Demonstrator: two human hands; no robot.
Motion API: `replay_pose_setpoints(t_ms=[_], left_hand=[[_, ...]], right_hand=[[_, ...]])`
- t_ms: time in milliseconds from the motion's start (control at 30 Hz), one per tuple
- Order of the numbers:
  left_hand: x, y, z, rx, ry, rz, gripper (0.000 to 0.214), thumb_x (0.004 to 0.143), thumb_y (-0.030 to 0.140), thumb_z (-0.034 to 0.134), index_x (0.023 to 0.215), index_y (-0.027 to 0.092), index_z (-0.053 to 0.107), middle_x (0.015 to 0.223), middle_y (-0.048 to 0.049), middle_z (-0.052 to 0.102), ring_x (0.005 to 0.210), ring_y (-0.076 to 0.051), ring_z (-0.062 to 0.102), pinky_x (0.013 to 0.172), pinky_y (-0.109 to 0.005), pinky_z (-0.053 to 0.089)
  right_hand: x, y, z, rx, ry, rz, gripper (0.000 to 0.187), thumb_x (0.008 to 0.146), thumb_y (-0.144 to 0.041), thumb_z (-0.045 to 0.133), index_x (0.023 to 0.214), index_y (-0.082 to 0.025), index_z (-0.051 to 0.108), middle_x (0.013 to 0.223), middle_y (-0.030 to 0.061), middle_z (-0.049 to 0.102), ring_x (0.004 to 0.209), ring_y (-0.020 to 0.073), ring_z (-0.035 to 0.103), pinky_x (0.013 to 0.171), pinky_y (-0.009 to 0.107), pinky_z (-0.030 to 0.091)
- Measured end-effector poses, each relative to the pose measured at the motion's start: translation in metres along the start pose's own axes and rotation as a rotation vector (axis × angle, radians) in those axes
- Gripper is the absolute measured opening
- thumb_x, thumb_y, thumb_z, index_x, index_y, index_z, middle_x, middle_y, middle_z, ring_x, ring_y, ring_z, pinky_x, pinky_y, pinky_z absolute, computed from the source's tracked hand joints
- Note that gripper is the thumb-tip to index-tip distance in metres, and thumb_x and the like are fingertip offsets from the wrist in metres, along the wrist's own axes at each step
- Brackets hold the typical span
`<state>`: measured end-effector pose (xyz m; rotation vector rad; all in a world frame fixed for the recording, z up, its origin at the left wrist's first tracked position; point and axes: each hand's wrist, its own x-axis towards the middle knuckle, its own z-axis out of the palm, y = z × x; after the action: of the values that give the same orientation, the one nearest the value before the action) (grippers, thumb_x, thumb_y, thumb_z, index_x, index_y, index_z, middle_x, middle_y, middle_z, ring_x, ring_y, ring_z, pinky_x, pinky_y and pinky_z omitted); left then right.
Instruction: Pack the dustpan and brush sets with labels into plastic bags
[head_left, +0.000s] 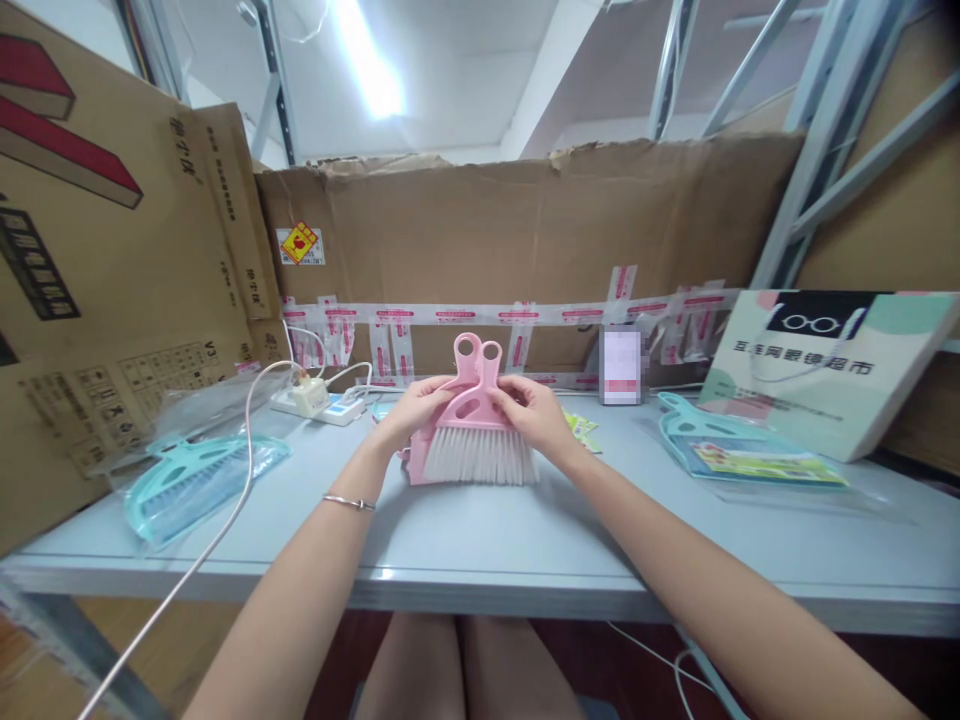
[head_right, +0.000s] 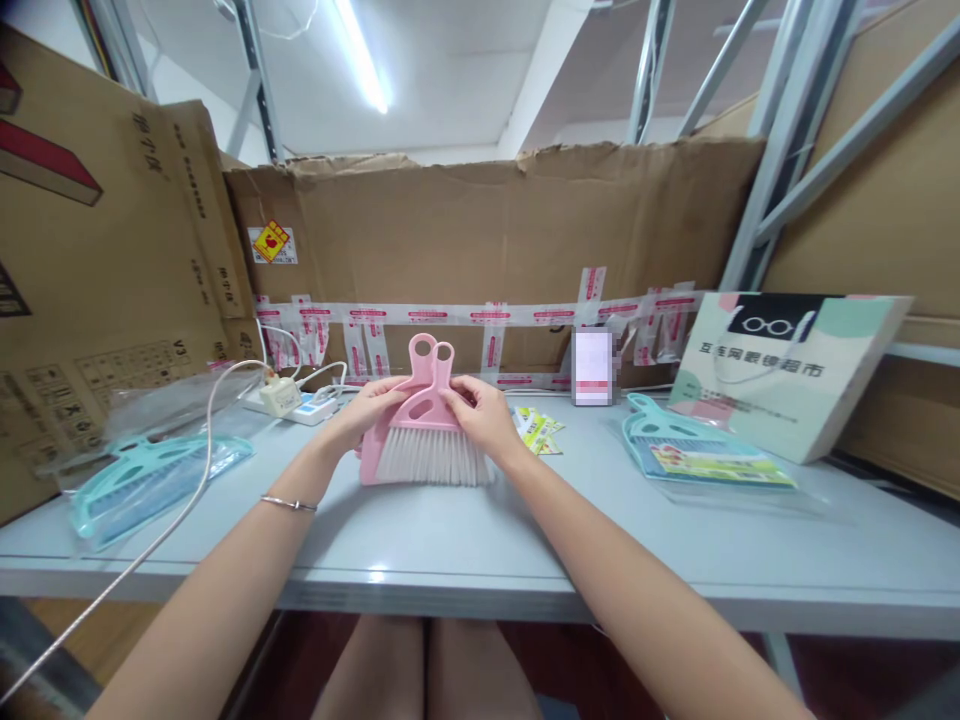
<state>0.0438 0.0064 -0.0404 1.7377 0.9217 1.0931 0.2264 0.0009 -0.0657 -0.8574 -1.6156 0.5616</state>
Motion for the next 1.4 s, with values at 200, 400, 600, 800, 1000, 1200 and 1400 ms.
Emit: replay_pose_setpoints(t_ms=[200, 400, 600, 800, 1000, 1200, 1400], left_hand=[[0.0, -0.005, 0.013, 0.006, -0.018, 0.071, 0.045, 0.076, 0.052, 0.058, 0.098, 0.013, 0.067, 0.083, -0.0029, 0.063, 0.078, -0.014, 0.054, 0.075, -0.026, 0.041], [-0.005, 0.002, 0.018, 0.003, -0.054, 0.135, 0.045, 0.074, 0.046, 0.064, 0.107, 0.014, 0.064, 0.094, -0.0053, 0.063, 0.083, -0.016, 0.054, 0.073, -0.025, 0.041], [-0.006, 0.005, 0.014, 0.04, -0.039, 0.177, 0.037, 0.078, 0.043, 0.06, 0.098, 0.013, 0.065, 0.085, -0.0026, 0.061, 0.073, -0.012, 0.051, 0.066, -0.021, 0.038], [-0.001, -0.002, 0.011, 0.069, -0.024, 0.176, 0.033, 0.079, 0.045, 0.058, 0.085, 0.013, 0.063, 0.072, 0.0004, 0.053, 0.064, -0.01, 0.043, 0.059, -0.022, 0.032], [-0.001, -0.006, 0.016, 0.123, 0.001, 0.202, 0.031, 0.081, 0.041, 0.054, 0.071, 0.012, 0.057, 0.061, 0.0038, 0.038, 0.059, -0.008, 0.033, 0.056, -0.022, 0.025], [0.0, -0.006, 0.013, 0.176, 0.024, 0.162, 0.03, 0.078, 0.042, 0.056, 0.076, 0.013, 0.059, 0.064, 0.0028, 0.045, 0.06, -0.009, 0.038, 0.057, -0.022, 0.029], [0.0, -0.002, 0.008, 0.135, -0.039, 0.106, 0.032, 0.074, 0.04, 0.059, 0.089, 0.013, 0.059, 0.072, 0.0017, 0.049, 0.061, -0.009, 0.042, 0.056, -0.021, 0.032]], right_hand=[[-0.008, 0.0, 0.002, -0.153, 0.158, -0.221, 0.019, 0.081, -0.035, 0.057, 0.084, -0.018, 0.064, 0.082, 0.0048, 0.065, 0.076, 0.0171, 0.06, 0.071, 0.03, 0.046], [-0.013, -0.005, 0.009, -0.252, 0.229, -0.405, 0.009, 0.085, -0.028, 0.054, 0.087, -0.02, 0.058, 0.084, 0.0043, 0.059, 0.081, 0.0168, 0.058, 0.074, 0.031, 0.048], [-0.014, -0.008, 0.008, -0.417, 0.239, -0.553, 0.01, 0.088, -0.024, 0.048, 0.093, -0.021, 0.057, 0.1, 0.0081, 0.053, 0.096, 0.0193, 0.053, 0.087, 0.036, 0.045], [-0.003, -0.004, -0.007, -0.31, 0.259, -0.261, 0.042, 0.078, -0.044, 0.06, 0.112, -0.02, 0.052, 0.11, 0.0107, 0.059, 0.103, 0.0241, 0.055, 0.09, 0.043, 0.043], [-0.002, 0.006, -0.009, -0.223, -0.054, -0.031, 0.041, 0.086, -0.052, 0.044, 0.081, -0.017, 0.064, 0.075, 0.0028, 0.067, 0.07, 0.0159, 0.06, 0.066, 0.026, 0.043], [-0.008, 0.0, -0.004, -0.432, -0.022, -0.11, 0.036, 0.09, -0.045, 0.04, 0.082, -0.018, 0.063, 0.075, 0.004, 0.068, 0.066, 0.0162, 0.06, 0.063, 0.025, 0.038], [-0.009, 0.004, 0.004, -0.598, -0.046, -0.128, 0.031, 0.093, -0.039, 0.037, 0.083, -0.019, 0.058, 0.076, 0.0062, 0.068, 0.067, 0.0184, 0.061, 0.062, 0.026, 0.035]])
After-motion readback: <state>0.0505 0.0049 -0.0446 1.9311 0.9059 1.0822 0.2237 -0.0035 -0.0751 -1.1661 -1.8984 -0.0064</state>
